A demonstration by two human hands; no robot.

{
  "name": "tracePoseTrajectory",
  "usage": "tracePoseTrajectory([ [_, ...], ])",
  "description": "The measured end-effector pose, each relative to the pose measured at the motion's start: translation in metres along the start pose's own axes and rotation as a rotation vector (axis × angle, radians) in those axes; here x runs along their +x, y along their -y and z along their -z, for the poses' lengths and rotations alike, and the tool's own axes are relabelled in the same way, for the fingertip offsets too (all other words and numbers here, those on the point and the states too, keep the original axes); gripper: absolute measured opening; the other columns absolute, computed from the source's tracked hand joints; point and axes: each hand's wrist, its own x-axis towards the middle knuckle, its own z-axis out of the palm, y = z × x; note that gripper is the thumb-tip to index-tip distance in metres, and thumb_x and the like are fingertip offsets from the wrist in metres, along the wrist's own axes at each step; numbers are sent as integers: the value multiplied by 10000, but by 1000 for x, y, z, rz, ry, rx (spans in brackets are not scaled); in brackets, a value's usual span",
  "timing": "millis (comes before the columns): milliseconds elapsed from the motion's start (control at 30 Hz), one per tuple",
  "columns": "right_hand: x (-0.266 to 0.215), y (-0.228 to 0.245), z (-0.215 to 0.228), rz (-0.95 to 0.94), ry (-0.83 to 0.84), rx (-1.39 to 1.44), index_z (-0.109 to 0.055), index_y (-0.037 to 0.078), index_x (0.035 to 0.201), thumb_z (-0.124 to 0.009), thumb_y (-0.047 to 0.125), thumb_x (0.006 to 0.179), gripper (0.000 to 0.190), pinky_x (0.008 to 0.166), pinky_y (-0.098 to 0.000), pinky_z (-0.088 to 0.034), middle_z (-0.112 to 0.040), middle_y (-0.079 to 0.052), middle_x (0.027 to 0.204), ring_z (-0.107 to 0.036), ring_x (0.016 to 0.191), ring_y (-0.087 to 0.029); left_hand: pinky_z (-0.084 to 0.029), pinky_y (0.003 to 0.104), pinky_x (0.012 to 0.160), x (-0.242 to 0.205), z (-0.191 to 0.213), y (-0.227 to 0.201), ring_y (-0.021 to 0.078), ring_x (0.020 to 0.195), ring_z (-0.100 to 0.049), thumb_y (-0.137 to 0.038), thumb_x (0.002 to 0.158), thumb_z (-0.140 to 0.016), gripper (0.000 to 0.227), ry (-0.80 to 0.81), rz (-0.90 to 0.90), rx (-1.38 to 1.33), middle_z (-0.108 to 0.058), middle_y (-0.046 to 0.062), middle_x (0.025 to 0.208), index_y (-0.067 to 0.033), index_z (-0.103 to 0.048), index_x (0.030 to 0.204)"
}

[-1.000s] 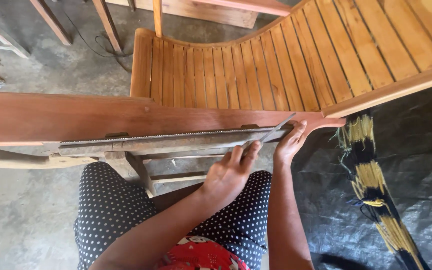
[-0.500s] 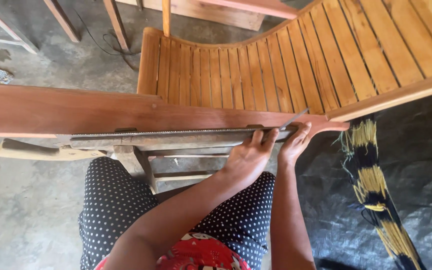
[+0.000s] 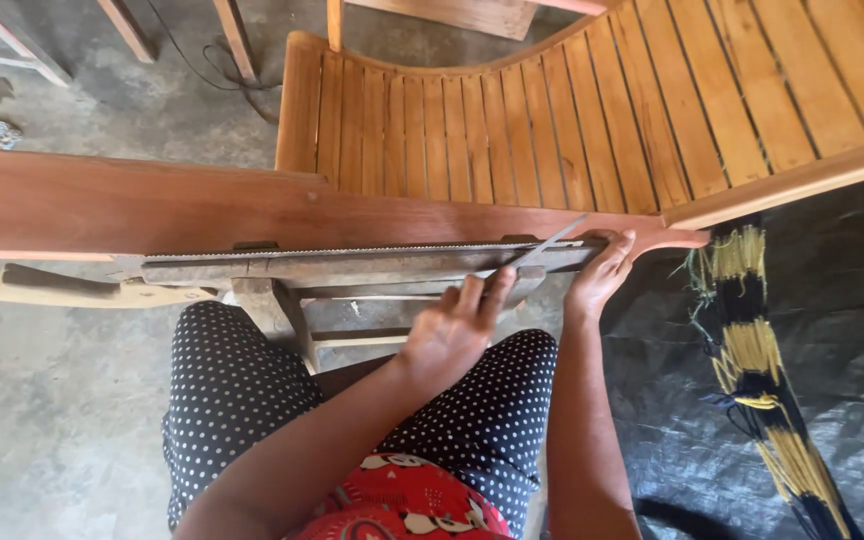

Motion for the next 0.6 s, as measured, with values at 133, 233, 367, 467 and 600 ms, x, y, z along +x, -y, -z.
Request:
tracePoseTrajectory([
  [133,3,-3,1,2,3,-5,-670,-37,848,-307,496,1127,702,715,-330,-506,-665,-82,773,-602,713,-183,-606,344,442,15,3,-5,320,769,-699,-41,847,-640,804,-10,39,-77,-554,267,1101,11,-298,1572],
  [233,7,-13,1,-38,-12,53,-672,-43,842,-317,500,1127,709,709,-331,-501,-664,-85,764,-604,707,-187,-613,351,487,-6,6,4,312,799,-702,8,849,-630,806,-51,79,-203,-555,242,1124,-45,-321,1591],
  [367,4,-6,-1,-11,-16,26,-675,-52,821,-309,512,1131,740,739,-336,-493,-674,-90,768,-600,719,-195,-609,351,500,-54,10,21,308,807,-688,3,778,-640,872,-97,84,-216,-562,224,1114,-77,-343,1593],
  [467,-1,1,-2,7,-6,16,-674,-55,832,-320,508,1134,730,760,-339,-488,-681,-90,784,-594,736,-197,-593,345,474,-65,9,25,302,793,-680,-44,770,-657,858,-102,76,-129,-572,215,1096,-53,-360,1575],
  [600,6,-8,2,6,8,14,-689,-40,850,-337,488,1133,696,762,-332,-487,-691,-80,800,-597,748,-181,-572,301,438,-33,9,23,246,740,-662,-90,868,-656,754,-89,26,13,-586,232,1098,-1,-373,1561],
])
